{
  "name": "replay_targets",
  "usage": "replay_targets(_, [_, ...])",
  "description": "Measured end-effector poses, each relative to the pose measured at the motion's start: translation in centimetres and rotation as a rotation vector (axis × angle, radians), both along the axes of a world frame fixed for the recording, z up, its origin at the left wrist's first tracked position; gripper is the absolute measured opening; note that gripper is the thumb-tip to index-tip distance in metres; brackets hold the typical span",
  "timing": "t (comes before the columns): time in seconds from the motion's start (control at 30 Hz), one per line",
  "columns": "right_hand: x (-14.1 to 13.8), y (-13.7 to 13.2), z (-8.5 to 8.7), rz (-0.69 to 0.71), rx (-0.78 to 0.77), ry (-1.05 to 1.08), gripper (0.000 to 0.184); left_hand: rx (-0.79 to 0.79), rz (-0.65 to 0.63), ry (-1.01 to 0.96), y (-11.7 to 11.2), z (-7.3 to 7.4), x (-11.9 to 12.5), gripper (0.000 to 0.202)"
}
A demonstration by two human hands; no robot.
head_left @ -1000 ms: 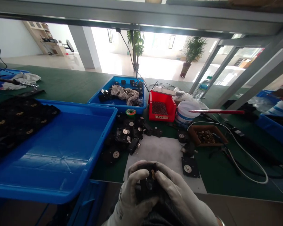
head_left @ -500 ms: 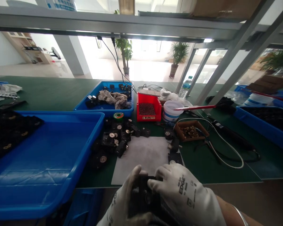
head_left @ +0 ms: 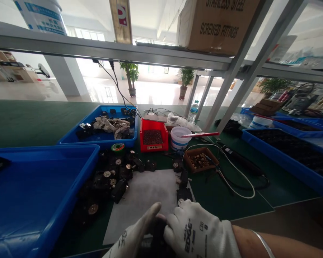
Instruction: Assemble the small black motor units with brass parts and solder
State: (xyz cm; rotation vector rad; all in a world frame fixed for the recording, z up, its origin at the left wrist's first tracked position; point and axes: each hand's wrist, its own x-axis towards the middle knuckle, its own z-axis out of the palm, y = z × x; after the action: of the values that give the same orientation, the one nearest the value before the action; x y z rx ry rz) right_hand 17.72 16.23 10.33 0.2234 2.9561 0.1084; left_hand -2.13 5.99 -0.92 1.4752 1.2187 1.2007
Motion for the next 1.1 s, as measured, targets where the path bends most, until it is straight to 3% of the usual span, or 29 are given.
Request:
replay_targets(0.1, [1.0, 2.6, 2.2, -0.090, 0.140, 0.247, 0.010, 0.058, 0.011, 0.150, 2.4, 2.9, -0.9, 0.106])
replay_targets(0.2, [1.1, 7.8, 7.0, -0.254, 0.220, 0.506, 0.012, 0.132, 0.112, 0.314, 6.3, 4.6, -0.1, 0.102])
replay_targets(0.3, [-0.3, 14.5, 11.8, -0.608, 0.076, 0.758, 0.013, 0.343, 0.222, 0.336, 10.3, 3.5, 1.8, 0.084])
replay_targets(0.4, [-2.4, 21.4, 14.2, -0.804, 0.027, 0.893, 0.015, 0.547, 0.314, 0.341, 12.7, 0.2, 3.0, 0.074])
replay_targets(0.53, [-5.1, 29.6, 14.0, -0.973, 0.056, 0.809, 0.015, 0.538, 0.274, 0.302, 13.6, -3.6, 2.6, 0.079])
replay_targets(0.7, [-8.3, 36.0, 11.5, -1.124, 0.011, 0.534, 0.025, 0.470, 0.253, 0.172, 13.9, -4.5, 2.6, 0.080])
replay_targets(0.9, [-10.8, 38.1, 8.7, -1.117, -0.085, 0.303, 0.031, 0.418, 0.330, 0.154, 14.0, -4.5, 2.7, 0.075])
replay_targets(1.0, [-10.5, 38.1, 9.0, -1.097, -0.050, 0.314, 0.030, 0.377, 0.356, 0.152, 14.0, -4.6, 2.6, 0.072])
replay_targets(1.1, [-9.6, 37.9, 10.4, -1.068, -0.012, 0.378, 0.028, 0.347, 0.395, 0.167, 14.1, -4.8, 2.5, 0.070])
